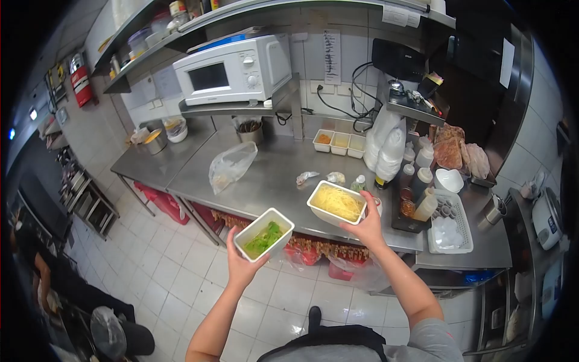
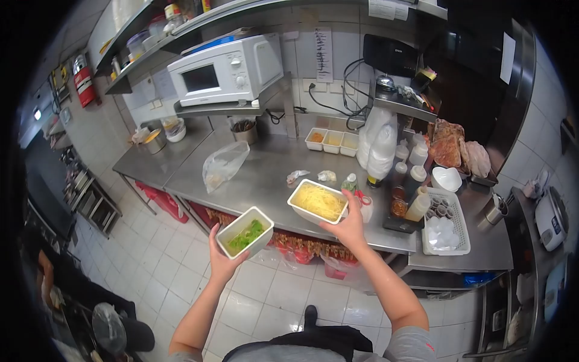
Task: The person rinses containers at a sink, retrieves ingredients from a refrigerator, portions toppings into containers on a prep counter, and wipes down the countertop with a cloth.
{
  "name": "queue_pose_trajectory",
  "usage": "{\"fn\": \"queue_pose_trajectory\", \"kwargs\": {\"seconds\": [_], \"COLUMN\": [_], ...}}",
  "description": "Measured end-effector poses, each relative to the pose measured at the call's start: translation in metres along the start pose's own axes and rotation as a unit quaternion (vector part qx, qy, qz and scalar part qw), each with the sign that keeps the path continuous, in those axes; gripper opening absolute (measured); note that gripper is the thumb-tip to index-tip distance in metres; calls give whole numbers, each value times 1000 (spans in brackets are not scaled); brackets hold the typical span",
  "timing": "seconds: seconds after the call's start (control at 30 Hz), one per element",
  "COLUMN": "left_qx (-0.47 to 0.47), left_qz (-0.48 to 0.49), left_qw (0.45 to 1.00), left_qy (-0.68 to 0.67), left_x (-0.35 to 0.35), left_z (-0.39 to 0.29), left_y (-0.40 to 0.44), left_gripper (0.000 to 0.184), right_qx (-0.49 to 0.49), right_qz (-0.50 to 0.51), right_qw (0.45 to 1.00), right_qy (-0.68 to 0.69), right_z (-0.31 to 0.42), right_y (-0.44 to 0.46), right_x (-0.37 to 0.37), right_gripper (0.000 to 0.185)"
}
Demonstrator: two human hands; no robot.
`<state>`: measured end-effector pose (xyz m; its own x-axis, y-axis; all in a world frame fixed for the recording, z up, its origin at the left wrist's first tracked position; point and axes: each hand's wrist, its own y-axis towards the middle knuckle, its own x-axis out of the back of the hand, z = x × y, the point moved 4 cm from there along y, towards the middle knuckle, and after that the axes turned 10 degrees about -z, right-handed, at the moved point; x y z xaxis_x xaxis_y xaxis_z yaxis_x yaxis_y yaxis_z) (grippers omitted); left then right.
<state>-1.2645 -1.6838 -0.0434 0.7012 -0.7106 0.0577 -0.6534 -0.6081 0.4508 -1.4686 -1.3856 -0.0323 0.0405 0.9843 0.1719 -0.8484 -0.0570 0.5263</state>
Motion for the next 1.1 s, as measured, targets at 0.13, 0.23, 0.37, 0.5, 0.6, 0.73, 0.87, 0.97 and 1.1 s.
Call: {"fn": "queue_pose_trajectory", "kwargs": {"seconds": [0.13, 0.23, 0.37, 0.5, 0.6, 0.73, 0.87, 0.97, 1.1], "left_qx": [12, -7, 30, 21, 25, 33, 35, 64, 86], "left_qz": [-17, -36, -57, -65, -59, -69, -96, -58, 70], "left_qw": [1000, 999, 998, 996, 995, 994, 994, 994, 992], "left_qy": [-20, 40, 14, 57, 83, 73, 41, 63, -58], "left_x": [-46, -67, -97, -127, -148, -184, -224, -249, -269], "left_z": [32, 88, 140, 192, 228, 276, 313, 334, 318], "left_y": [64, 118, 168, 224, 265, 318, 366, 385, 396], "left_gripper": [104, 102, 102, 104, 104, 102, 101, 109, 69], "right_qx": [11, 21, 1, -21, -33, -70, -92, -109, -107], "right_qz": [-9, -39, -68, -122, -160, -199, -248, -286, -274], "right_qw": [1000, 997, 994, 990, 982, 971, 954, 940, 944], "right_qy": [-26, -58, -80, -67, -93, -116, -142, -153, -149], "right_z": [-21, -53, -97, -148, -177, -208, -226, -237, -226], "right_y": [51, 96, 139, 173, 196, 227, 244, 249, 244], "right_x": [-38, -77, -138, -198, -233, -273, -301, -324, -347], "right_gripper": [96, 96, 97, 97, 97, 98, 98, 100, 103]}}
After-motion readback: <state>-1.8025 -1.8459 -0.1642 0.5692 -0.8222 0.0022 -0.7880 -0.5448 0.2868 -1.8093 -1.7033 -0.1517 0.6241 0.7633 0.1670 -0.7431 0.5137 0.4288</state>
